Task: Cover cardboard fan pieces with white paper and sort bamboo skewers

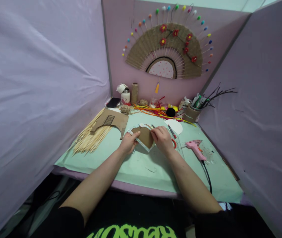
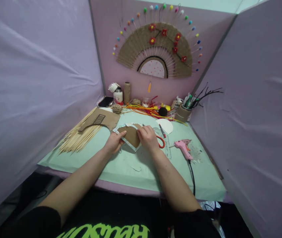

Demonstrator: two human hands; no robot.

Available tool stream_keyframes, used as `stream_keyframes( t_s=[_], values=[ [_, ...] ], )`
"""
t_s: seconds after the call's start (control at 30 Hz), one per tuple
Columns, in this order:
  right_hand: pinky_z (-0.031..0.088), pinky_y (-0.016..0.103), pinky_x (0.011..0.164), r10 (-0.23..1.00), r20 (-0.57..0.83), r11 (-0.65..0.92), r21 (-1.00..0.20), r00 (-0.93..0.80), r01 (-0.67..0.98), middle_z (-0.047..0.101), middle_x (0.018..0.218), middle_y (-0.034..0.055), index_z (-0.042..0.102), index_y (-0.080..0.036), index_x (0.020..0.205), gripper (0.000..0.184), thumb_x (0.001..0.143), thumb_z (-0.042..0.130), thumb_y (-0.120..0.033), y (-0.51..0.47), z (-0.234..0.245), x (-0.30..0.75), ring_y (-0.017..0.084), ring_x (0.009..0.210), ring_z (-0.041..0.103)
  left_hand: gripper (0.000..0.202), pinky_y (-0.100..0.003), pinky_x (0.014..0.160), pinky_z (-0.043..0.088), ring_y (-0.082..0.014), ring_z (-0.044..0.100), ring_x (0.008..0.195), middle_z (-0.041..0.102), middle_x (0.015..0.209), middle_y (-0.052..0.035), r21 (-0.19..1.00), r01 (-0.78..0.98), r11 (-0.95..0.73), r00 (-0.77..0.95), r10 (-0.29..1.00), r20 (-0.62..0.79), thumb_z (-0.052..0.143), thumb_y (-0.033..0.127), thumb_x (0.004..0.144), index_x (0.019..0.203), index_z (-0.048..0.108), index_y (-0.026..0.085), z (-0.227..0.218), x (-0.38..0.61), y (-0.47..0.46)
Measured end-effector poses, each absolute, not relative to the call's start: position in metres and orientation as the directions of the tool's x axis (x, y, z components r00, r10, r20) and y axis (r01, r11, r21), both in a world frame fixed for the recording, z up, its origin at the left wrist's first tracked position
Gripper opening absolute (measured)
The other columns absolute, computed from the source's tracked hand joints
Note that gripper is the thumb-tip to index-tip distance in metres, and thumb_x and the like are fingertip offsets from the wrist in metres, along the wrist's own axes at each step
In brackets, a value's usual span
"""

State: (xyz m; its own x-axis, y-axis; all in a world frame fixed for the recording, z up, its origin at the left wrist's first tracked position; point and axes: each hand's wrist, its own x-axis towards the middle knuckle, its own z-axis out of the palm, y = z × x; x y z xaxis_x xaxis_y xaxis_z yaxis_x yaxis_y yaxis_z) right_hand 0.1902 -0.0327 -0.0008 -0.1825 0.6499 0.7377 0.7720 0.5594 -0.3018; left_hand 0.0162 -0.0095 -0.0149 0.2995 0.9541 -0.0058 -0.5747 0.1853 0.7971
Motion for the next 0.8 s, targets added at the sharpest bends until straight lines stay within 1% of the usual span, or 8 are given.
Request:
stream_keyframes(
  t_s=[0.1, 0.2, 0.3, 0.4, 0.47, 0.53, 0.7, 0.8],
  values=[
    [0.046, 0.037, 0.076, 0.708, 0.707, 0.572, -0.58, 0.009, 0.58, 0.065, 0.082, 0.008, 0.066, -0.02, 0.084, 0.026, 0.092, 0.049, -0.038, -0.034, 0.006, 0.195, 0.02, 0.081, 0.057, 0.039, -0.041, 0.09, 0.052, -0.0267, 0.064, 0.105, 0.073, 0.099, -0.0095, 0.794, -0.574, 0.203, 0.312, 0.95, -0.017, 0.078, 0.026, 0.066, 0.101, 0.066, 0.015, -0.012, 0.014, -0.011],
    [0.046, 0.032, 0.066, 0.859, 0.458, 0.414, -0.884, 0.229, 0.215, 0.066, 0.079, 0.0058, 0.067, -0.02, 0.086, 0.036, 0.086, 0.051, -0.052, -0.031, 0.01, 0.202, 0.017, 0.071, 0.058, 0.037, -0.042, 0.09, 0.052, -0.0266, 0.065, 0.104, 0.073, 0.1, -0.0105, 0.789, -0.558, 0.258, 0.38, 0.924, -0.033, 0.078, 0.025, 0.067, 0.101, 0.066, 0.014, -0.01, 0.012, -0.012],
    [0.043, 0.028, 0.056, 0.985, 0.138, 0.14, -0.99, 0.107, -0.01, 0.064, 0.068, 0.0028, 0.067, -0.019, 0.076, 0.041, 0.07, 0.065, -0.06, -0.028, 0.008, 0.203, 0.015, 0.059, 0.054, 0.04, -0.042, 0.092, 0.052, -0.0263, 0.065, 0.105, 0.072, 0.104, -0.0111, 0.781, -0.548, 0.3, 0.457, 0.889, -0.021, 0.077, 0.025, 0.069, 0.106, 0.065, 0.015, -0.008, 0.01, -0.013],
    [0.041, 0.027, 0.053, 1.0, 0.002, 0.004, -0.997, 0.028, -0.071, 0.064, 0.064, 0.0005, 0.065, -0.02, 0.071, 0.04, 0.063, 0.071, -0.058, -0.027, 0.001, 0.197, 0.015, 0.056, 0.053, 0.043, -0.041, 0.092, 0.052, -0.0259, 0.064, 0.107, 0.071, 0.107, -0.0108, 0.78, -0.55, 0.298, 0.474, 0.881, -0.002, 0.076, 0.026, 0.07, 0.11, 0.065, 0.015, -0.007, 0.009, -0.014],
    [0.041, 0.027, 0.053, 0.998, 0.02, 0.024, -0.996, 0.057, -0.081, 0.064, 0.065, -0.0001, 0.066, -0.02, 0.072, 0.039, 0.064, 0.071, -0.058, -0.028, -0.002, 0.192, 0.015, 0.057, 0.054, 0.041, -0.041, 0.092, 0.052, -0.0256, 0.064, 0.107, 0.071, 0.108, -0.0108, 0.783, -0.552, 0.287, 0.463, 0.887, 0.001, 0.076, 0.026, 0.071, 0.109, 0.065, 0.015, -0.007, 0.01, -0.014],
    [0.041, 0.027, 0.053, 0.988, 0.099, 0.102, -0.995, 0.121, -0.017, 0.065, 0.066, -0.0001, 0.068, -0.019, 0.072, 0.037, 0.066, 0.071, -0.056, -0.029, -0.003, 0.19, 0.015, 0.058, 0.054, 0.04, -0.04, 0.092, 0.052, -0.0256, 0.064, 0.106, 0.071, 0.107, -0.0109, 0.785, -0.557, 0.272, 0.441, 0.898, 0.001, 0.076, 0.025, 0.071, 0.108, 0.065, 0.015, -0.008, 0.011, -0.014],
    [0.04, 0.029, 0.059, 0.897, 0.404, 0.32, -0.873, 0.179, 0.369, 0.064, 0.065, 0.0019, 0.069, -0.019, 0.066, 0.027, 0.074, 0.067, -0.044, -0.035, 0.0, 0.19, 0.016, 0.062, 0.054, 0.037, -0.041, 0.093, 0.051, -0.027, 0.064, 0.106, 0.072, 0.103, -0.0115, 0.783, -0.56, 0.269, 0.414, 0.91, -0.017, 0.076, 0.025, 0.069, 0.103, 0.067, 0.013, -0.012, 0.013, -0.013],
    [0.04, 0.03, 0.063, 0.848, 0.508, 0.389, -0.792, 0.154, 0.47, 0.065, 0.067, 0.0029, 0.069, -0.02, 0.066, 0.025, 0.076, 0.065, -0.042, -0.037, 0.002, 0.19, 0.017, 0.064, 0.054, 0.036, -0.041, 0.094, 0.051, -0.0273, 0.064, 0.107, 0.072, 0.101, -0.0112, 0.788, -0.554, 0.27, 0.405, 0.914, -0.028, 0.077, 0.024, 0.069, 0.102, 0.067, 0.013, -0.013, 0.013, -0.012]
  ],
)
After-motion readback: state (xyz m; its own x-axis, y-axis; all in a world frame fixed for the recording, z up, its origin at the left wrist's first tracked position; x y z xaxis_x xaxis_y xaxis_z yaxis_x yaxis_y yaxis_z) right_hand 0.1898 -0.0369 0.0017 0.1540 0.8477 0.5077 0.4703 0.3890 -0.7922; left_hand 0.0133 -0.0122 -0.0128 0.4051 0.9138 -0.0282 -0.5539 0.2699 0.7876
